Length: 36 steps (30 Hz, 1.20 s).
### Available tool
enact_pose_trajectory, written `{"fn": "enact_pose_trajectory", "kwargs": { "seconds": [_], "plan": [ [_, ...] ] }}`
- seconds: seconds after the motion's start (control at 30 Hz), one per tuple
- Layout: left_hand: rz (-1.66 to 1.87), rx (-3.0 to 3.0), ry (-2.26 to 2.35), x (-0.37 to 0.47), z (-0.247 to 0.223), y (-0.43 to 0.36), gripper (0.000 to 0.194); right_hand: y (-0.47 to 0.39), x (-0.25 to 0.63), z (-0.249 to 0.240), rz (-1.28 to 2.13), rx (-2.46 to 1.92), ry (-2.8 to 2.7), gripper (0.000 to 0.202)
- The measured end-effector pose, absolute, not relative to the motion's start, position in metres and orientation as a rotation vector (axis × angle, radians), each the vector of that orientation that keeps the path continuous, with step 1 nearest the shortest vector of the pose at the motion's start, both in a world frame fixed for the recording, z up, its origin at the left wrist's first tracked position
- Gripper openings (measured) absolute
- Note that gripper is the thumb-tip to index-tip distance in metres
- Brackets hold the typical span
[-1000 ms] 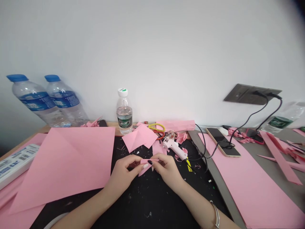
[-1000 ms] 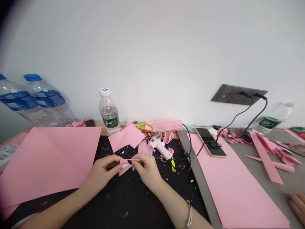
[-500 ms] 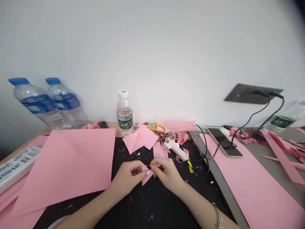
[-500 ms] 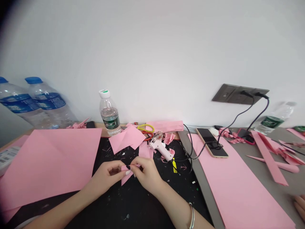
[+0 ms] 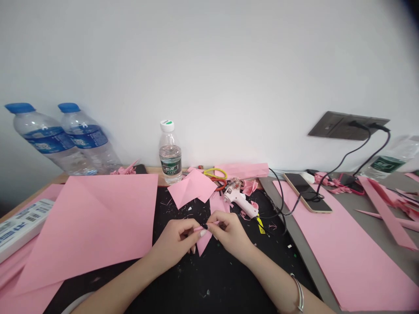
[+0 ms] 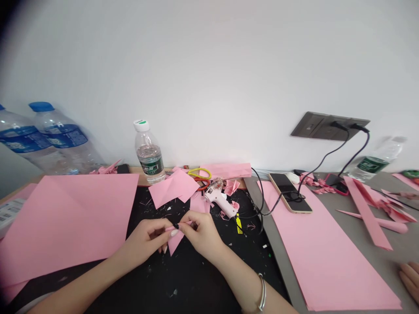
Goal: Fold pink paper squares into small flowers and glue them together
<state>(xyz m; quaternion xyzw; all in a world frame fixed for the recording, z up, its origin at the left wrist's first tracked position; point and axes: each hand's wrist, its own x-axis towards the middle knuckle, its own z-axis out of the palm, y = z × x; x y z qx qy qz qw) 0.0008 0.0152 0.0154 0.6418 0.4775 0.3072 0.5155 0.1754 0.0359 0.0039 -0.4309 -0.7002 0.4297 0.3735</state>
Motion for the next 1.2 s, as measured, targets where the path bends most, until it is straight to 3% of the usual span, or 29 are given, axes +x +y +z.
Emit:
{"fn": "enact_pose_trajectory", "kwargs": {
  "seconds": [0.3, 0.67, 0.9, 1.2],
  "plan": [
    [0.831, 1.396, 1.129, -0.0001, 0.0147, 0.0163, 0.029, 0.0329, 0.1707, 0.0002, 1.297, -1.056, -1.739, 0.032],
    [0.811, 1.432, 1.134, 0.0022, 0.0139, 0.0156, 0.034, 0.0335, 0.1731, 0.0049, 1.024, -0.994, -1.962, 0.027],
    [0.881, 1.368, 1.163, 0.0007, 0.0129, 0.0175, 0.031, 0.0339, 0.1729, -0.0007, 1.156, -1.039, -1.844, 0.036],
    [0.859, 1.212, 1.143, 0.0037, 0.0102, 0.0174, 0.027, 0.0297, 0.1714, 0.0017, 1.154, -1.053, -1.969, 0.032]
  ]
}}
